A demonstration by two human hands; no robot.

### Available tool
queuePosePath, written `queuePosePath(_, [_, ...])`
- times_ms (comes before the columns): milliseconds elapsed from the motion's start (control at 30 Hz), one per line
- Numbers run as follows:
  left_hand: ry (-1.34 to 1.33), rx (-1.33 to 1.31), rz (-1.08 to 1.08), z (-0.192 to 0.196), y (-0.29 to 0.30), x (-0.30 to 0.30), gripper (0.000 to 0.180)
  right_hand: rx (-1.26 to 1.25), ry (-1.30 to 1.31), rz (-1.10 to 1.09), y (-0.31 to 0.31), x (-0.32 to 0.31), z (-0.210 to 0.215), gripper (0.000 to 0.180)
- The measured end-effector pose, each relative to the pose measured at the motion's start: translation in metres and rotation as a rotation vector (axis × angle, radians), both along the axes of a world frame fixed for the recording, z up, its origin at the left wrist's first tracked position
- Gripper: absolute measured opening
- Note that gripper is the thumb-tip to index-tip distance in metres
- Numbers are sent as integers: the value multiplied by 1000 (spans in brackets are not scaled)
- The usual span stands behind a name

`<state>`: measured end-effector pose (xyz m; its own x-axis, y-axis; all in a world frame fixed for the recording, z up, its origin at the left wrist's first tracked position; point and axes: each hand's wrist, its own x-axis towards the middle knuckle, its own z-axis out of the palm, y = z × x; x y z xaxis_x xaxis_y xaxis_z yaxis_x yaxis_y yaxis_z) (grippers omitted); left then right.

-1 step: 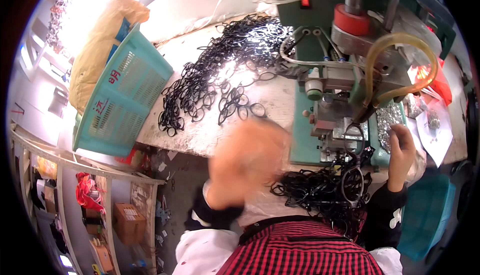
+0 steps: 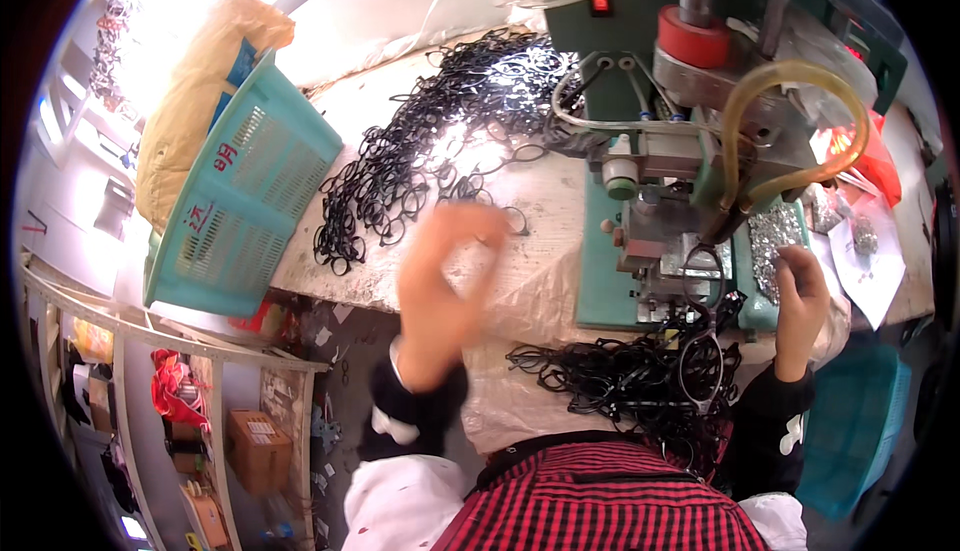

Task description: The person repeatedly picks up black plastic rings and small metal components, places them into a press machine, and activates the press to assemble keychains. Finished keychains are placed into a nearby basket.

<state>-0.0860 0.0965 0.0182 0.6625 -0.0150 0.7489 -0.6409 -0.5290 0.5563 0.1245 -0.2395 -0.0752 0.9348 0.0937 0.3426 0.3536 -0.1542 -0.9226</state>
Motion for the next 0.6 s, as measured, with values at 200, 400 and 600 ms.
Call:
queuePosePath(200, [706, 667, 783, -64, 128, 13, 10, -35, -33, -2, -2, 10, -6, 9])
queuePosePath(400, [454, 365, 759, -115, 122, -5, 15, -158, -167, -127, -6, -14, 17, 11])
queuePosePath(600, [266, -284, 628, -85, 82, 22, 12, -27, -112, 218, 42, -27, 60, 19])
